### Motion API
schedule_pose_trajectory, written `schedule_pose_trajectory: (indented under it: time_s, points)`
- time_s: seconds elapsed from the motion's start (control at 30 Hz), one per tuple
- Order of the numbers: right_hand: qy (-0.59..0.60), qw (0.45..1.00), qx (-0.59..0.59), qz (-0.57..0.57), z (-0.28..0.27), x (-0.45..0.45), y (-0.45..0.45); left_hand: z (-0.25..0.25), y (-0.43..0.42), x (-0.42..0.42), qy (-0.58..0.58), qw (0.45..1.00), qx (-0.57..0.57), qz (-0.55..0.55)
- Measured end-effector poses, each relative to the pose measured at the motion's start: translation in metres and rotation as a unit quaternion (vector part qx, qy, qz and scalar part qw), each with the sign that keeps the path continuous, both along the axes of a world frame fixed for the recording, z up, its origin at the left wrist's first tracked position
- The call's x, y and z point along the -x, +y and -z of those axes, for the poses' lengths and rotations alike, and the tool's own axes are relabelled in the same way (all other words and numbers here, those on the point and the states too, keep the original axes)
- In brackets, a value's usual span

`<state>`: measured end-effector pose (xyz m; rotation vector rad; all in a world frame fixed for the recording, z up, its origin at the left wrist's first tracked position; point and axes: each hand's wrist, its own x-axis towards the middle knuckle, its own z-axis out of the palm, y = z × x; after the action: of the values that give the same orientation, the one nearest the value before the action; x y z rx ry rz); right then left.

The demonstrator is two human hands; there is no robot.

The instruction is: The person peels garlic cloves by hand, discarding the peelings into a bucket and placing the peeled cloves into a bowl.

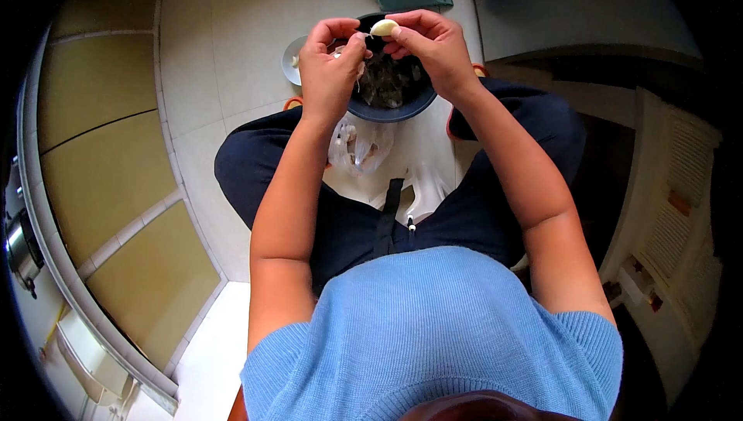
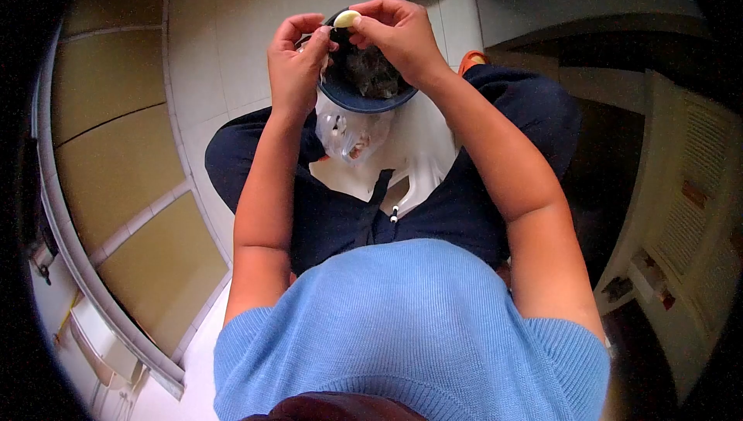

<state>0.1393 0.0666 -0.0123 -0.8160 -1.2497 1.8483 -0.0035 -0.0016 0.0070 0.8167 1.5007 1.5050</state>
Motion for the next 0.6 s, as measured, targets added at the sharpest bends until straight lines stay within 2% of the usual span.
schedule_pose_trajectory:
  time_s: [0.2,0.3,0.37,0.6]
  points:
    - [-0.012,1.000,-0.003,-0.006,-0.0033,0.0000,0.0010,0.0026,-0.0003,0.0046,-0.026,0.999,-0.011,0.037]
    - [-0.023,0.999,-0.019,-0.011,-0.0066,0.0011,0.0021,-0.0005,0.0005,0.0060,0.006,0.999,-0.007,0.050]
    - [-0.030,0.999,-0.030,-0.012,-0.0050,0.0000,0.0019,-0.0044,-0.0013,0.0049,0.084,0.995,0.021,0.052]
    - [-0.080,0.992,-0.089,-0.039,-0.0045,-0.0010,0.0030,0.0042,-0.0028,0.0097,0.154,0.986,0.015,0.064]
